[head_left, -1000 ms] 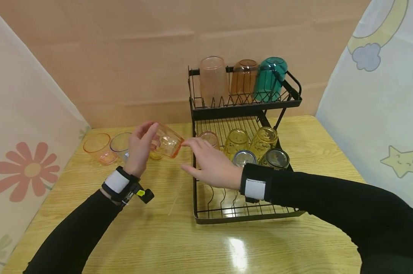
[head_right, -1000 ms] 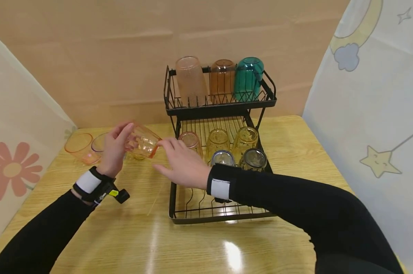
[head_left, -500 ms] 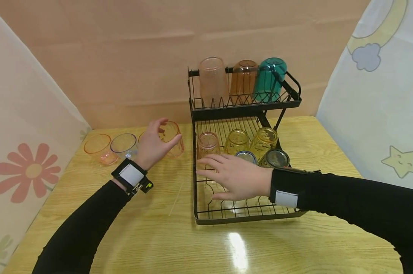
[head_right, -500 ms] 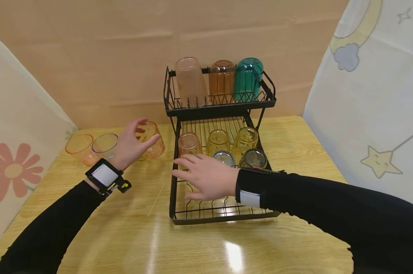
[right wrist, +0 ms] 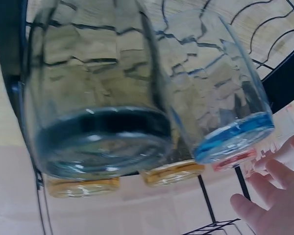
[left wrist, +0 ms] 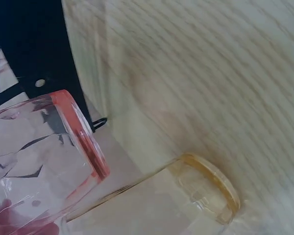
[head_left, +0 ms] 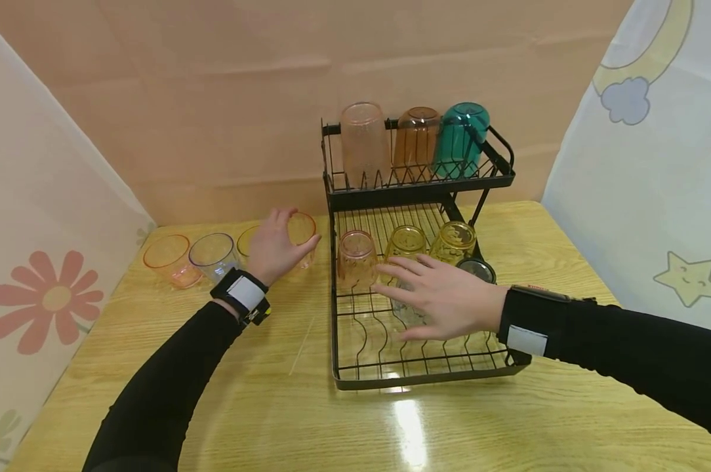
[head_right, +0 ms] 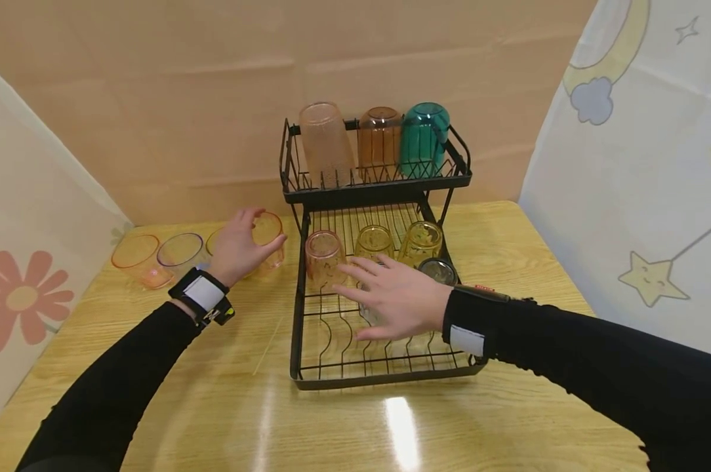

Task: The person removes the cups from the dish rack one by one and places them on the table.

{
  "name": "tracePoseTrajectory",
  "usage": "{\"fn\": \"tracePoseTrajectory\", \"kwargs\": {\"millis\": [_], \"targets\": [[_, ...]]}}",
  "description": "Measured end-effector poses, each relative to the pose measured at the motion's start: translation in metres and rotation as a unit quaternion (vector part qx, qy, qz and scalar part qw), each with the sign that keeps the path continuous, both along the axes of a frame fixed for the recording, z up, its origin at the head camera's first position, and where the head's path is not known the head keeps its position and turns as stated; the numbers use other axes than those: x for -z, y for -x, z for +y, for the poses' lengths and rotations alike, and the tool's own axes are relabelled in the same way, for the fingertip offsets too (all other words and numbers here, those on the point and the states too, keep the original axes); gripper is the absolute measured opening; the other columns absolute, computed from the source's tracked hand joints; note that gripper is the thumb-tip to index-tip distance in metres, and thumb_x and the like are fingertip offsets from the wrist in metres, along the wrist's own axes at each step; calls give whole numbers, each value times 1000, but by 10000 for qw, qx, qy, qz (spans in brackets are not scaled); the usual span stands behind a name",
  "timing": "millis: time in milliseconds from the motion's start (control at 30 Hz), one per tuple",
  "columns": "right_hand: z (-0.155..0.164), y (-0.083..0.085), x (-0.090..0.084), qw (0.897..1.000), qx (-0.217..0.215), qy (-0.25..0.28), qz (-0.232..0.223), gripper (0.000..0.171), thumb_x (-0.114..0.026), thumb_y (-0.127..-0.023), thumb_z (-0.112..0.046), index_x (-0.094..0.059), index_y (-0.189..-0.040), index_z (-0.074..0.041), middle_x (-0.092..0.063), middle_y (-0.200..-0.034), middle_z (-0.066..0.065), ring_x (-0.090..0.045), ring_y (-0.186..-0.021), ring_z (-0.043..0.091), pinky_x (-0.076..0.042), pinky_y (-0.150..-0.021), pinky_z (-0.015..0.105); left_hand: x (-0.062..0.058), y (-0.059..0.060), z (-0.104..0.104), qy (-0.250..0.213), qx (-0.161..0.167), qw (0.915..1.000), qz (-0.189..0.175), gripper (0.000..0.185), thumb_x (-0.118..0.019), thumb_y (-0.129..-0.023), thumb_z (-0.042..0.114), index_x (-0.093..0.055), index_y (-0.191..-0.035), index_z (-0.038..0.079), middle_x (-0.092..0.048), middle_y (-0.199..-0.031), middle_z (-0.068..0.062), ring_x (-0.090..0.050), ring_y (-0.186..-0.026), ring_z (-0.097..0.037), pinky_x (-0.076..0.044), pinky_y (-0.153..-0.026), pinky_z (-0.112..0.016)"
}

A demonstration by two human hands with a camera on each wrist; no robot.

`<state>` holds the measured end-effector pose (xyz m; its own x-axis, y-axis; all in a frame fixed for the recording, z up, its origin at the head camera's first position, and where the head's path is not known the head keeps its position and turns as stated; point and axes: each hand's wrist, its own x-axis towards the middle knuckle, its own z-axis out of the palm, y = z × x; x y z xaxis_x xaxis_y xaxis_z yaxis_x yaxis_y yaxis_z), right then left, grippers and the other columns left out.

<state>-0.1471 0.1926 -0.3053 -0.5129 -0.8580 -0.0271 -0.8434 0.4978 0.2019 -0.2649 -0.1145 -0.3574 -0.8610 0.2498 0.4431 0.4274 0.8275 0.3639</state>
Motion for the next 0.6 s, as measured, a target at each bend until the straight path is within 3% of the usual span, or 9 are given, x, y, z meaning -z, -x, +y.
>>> {"fn": "tracePoseTrajectory", "kwargs": {"millis": [167,267,367,467,600], "targets": [[9,-1,2,9999,85,106,40,83,-36,-92,-72,-37,-151,-13,-29,-154,16,-27,-140,38,-28,-107,58,8,6,5,444,-188,9988,21,71,-66,-86,51,-48,-133,0,-52,-121,-20,-55,-102,-36,-49,-71,-46],[11,-1,4,9998,114,124,112,83,-36,-92,-71,-37,-151,-12,-28,-154,18,-27,-139,39,-29,-106,59,14,10,7,707,-213,9973,36,72,-65,-87,53,-48,-133,0,-52,-123,-21,-52,-108,-40,-45,-90,-49],[13,-1,5,9996,172,171,170,84,-38,-91,-71,-36,-151,-13,-27,-154,18,-27,-139,39,-29,-106,60,19,15,8,857,-231,9961,3,72,-63,-88,53,-48,-133,-1,-51,-125,-23,-49,-115,-44,-25,-108,-55],[15,-1,6,9992,230,269,158,84,-46,-90,-69,-35,-151,-13,-26,-155,18,-25,-140,40,-27,-106,61,23,18,9,878,-260,9958,-72,72,-63,-89,53,-48,-134,-1,-50,-126,-24,-49,-116,-46,-13,-112,-58],[19,-1,8,9988,247,408,146,83,-53,-89,-65,-35,-151,-13,-26,-155,19,-24,-140,42,-28,-105,63,26,20,10,927,-319,9951,-110,73,-63,-89,54,-48,-135,-1,-50,-127,-23,-51,-113,-47,-11,-112,-58]]}}
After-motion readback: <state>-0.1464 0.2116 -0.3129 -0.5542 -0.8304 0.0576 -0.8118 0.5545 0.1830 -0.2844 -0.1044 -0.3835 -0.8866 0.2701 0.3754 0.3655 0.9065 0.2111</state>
